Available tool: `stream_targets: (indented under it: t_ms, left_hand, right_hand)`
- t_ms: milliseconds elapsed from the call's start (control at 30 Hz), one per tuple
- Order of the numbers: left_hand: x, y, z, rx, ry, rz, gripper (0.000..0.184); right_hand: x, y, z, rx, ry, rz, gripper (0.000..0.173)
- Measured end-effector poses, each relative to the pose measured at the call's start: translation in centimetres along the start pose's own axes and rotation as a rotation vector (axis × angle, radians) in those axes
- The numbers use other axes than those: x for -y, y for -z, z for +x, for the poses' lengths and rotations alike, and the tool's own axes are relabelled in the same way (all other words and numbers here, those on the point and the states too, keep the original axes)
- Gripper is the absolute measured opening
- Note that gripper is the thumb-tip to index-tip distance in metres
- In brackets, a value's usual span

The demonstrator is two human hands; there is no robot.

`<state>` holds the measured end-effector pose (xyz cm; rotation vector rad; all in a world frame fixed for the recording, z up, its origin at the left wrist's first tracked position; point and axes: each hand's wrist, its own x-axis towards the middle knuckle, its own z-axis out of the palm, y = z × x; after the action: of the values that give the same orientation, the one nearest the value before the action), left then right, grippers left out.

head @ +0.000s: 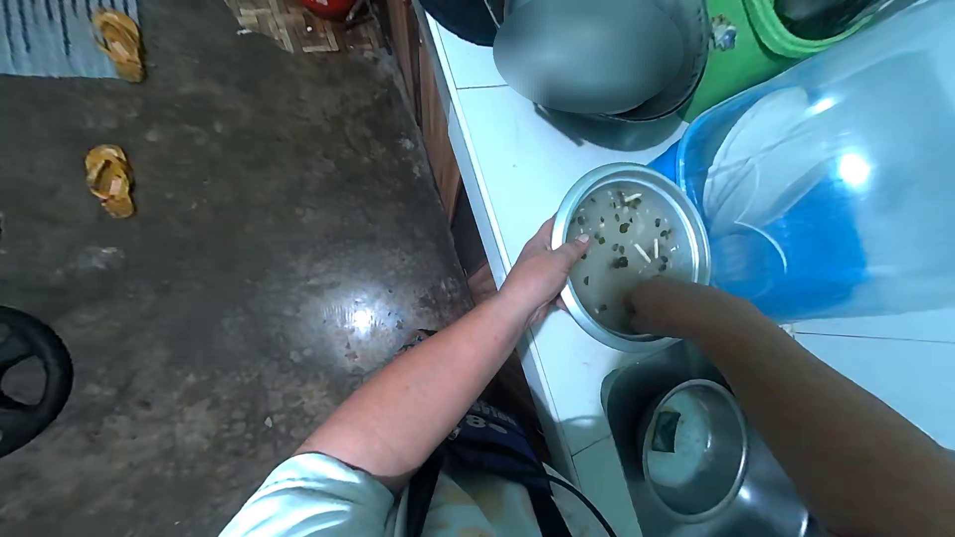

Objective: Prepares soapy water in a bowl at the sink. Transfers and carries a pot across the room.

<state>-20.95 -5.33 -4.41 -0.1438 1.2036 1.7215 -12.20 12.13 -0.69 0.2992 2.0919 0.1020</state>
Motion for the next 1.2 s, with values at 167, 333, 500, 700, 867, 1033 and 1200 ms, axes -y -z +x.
stream_targets:
  t_ms: [167, 333, 500, 700, 867, 1033, 1200]
  left_hand:
    - [0.1, 0.0, 0.1, 0.004, -0.001, 0.003, 0.052]
    - [0.1, 0.0, 0.1, 0.009, -0.013, -0.007, 0.052]
    - [-0.3, -0.1, 0.1, -0.015, 0.026, 0.003, 0.052]
    - [-0.7, -0.4, -0.6, -0.047, 0.041, 0.089, 0.065]
    - [-0.6, -0.7, -0.7, -0.106, 0.041, 0.063, 0.07]
    - [0.4, -0.9, -1.4, -0.197, -0.019, -0.028, 0.07]
    - [1.5, -0.8, -2.8, -0.276, -0.077, -0.102, 0.074]
  right_hand:
    - [-1.0, -1.1, 1.4, -0.062, 0.19, 0.121, 0.017]
    - [0.7, 0.9, -0.6, -0.002, 0.276, 0.564, 0.016]
    - [1.8, 2.2, -4.3, -0.412, 0.221, 0.58, 0.006]
    - [1.6, -1.1, -4.5, -0.816, 0.216, 0.437, 0.019]
    - [2.4, -4.7, -3.2, -0.967, 0.197, 0.552, 0.028]
    - [3.1, -7.5, -2.4, -1.231, 0.093, 0.69, 0.019]
    - [3.9, -9.9, -3.3, -1.119, 0.179, 0.499, 0.046]
